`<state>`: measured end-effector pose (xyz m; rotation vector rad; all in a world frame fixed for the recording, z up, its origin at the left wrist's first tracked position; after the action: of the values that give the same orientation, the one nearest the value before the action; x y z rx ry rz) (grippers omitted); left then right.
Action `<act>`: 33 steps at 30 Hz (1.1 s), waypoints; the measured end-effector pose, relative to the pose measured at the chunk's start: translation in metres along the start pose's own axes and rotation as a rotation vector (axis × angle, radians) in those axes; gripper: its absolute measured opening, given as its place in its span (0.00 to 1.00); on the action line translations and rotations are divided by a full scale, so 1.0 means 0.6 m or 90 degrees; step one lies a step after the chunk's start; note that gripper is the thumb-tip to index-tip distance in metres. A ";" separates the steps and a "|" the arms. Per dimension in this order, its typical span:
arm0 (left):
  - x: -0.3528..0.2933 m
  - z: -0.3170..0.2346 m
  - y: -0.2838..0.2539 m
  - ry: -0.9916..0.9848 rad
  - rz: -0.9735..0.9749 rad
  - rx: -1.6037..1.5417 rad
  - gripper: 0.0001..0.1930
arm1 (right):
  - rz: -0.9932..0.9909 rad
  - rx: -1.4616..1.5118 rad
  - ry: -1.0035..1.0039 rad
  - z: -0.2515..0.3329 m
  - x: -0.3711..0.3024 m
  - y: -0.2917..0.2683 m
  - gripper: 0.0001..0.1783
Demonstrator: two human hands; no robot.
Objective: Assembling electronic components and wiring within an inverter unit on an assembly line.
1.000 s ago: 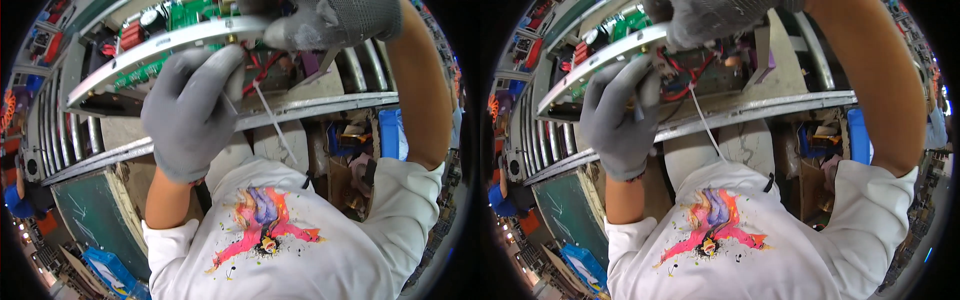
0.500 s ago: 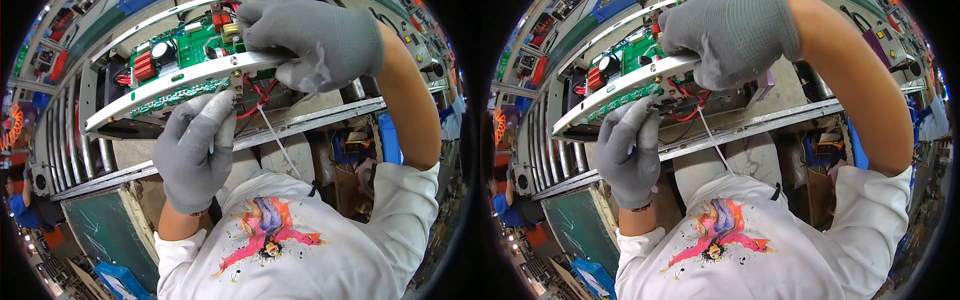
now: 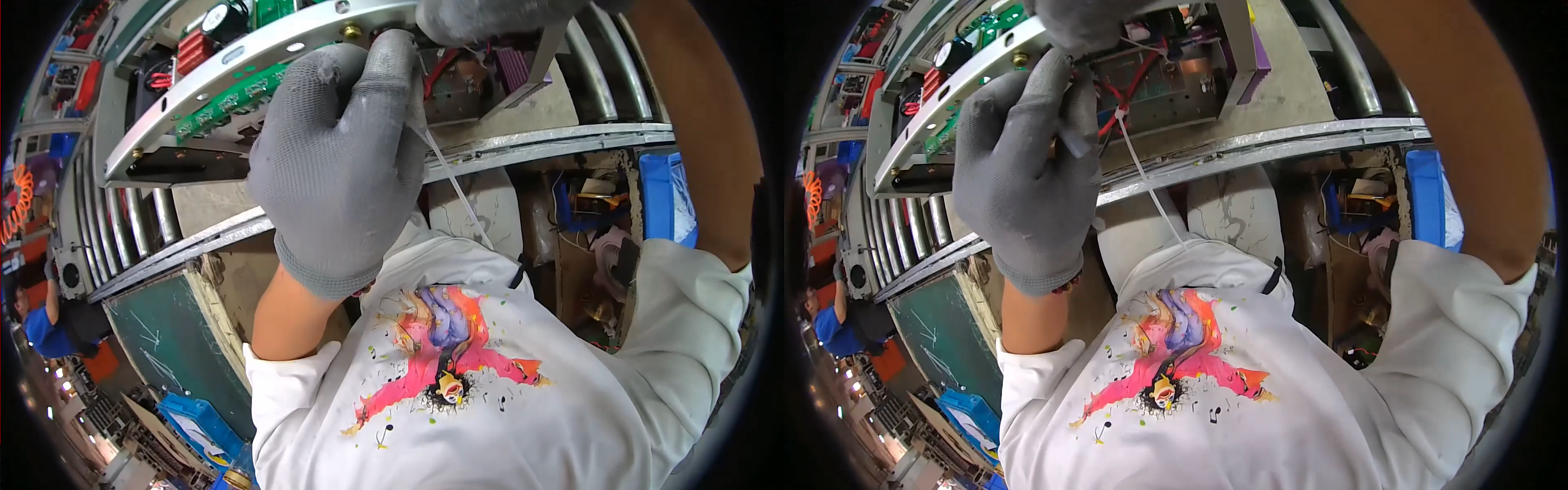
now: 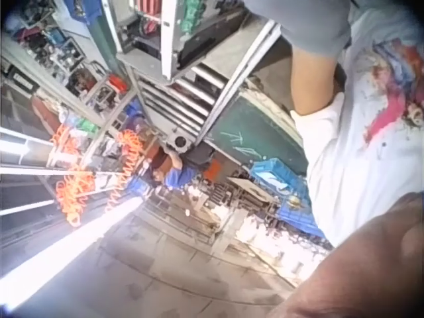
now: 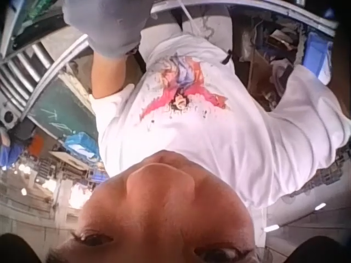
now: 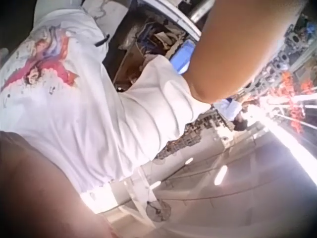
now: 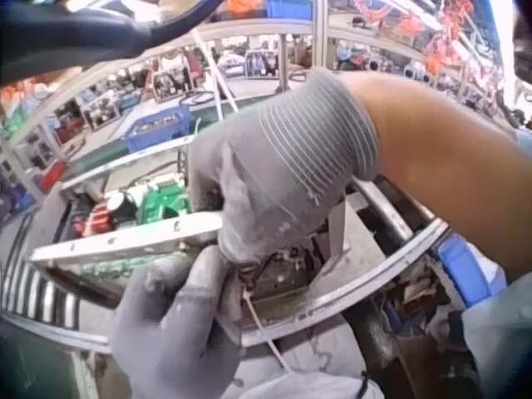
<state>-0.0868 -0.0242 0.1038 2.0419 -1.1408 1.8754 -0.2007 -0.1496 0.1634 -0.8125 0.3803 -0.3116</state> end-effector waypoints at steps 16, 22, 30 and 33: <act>-0.030 -0.006 0.029 0.024 -0.057 0.035 0.18 | -0.039 -0.215 0.004 0.019 0.008 0.000 0.21; 0.000 -0.006 0.024 0.059 -0.132 0.070 0.12 | -0.047 -0.175 -0.202 0.003 0.010 -0.021 0.26; 0.015 -0.020 0.017 -0.093 -0.085 0.103 0.11 | -0.039 -0.070 -0.129 -0.026 0.024 -0.016 0.26; 0.012 -0.024 0.020 -0.121 -0.085 0.132 0.10 | -0.054 -0.159 -0.357 -0.012 0.016 -0.022 0.26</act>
<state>-0.1060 -0.0279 0.1089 2.3880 -0.8517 1.8355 -0.1972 -0.1669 0.1667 -1.1213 -0.1446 -0.1042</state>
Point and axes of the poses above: each hand's wrist, its own x-axis towards the middle knuckle, its own y-axis out of the palm, z = x × y, the point moved 4 cm from there along x, towards the middle knuckle, and after that the axes turned 11 degrees about -z, right-handed, at the moved point
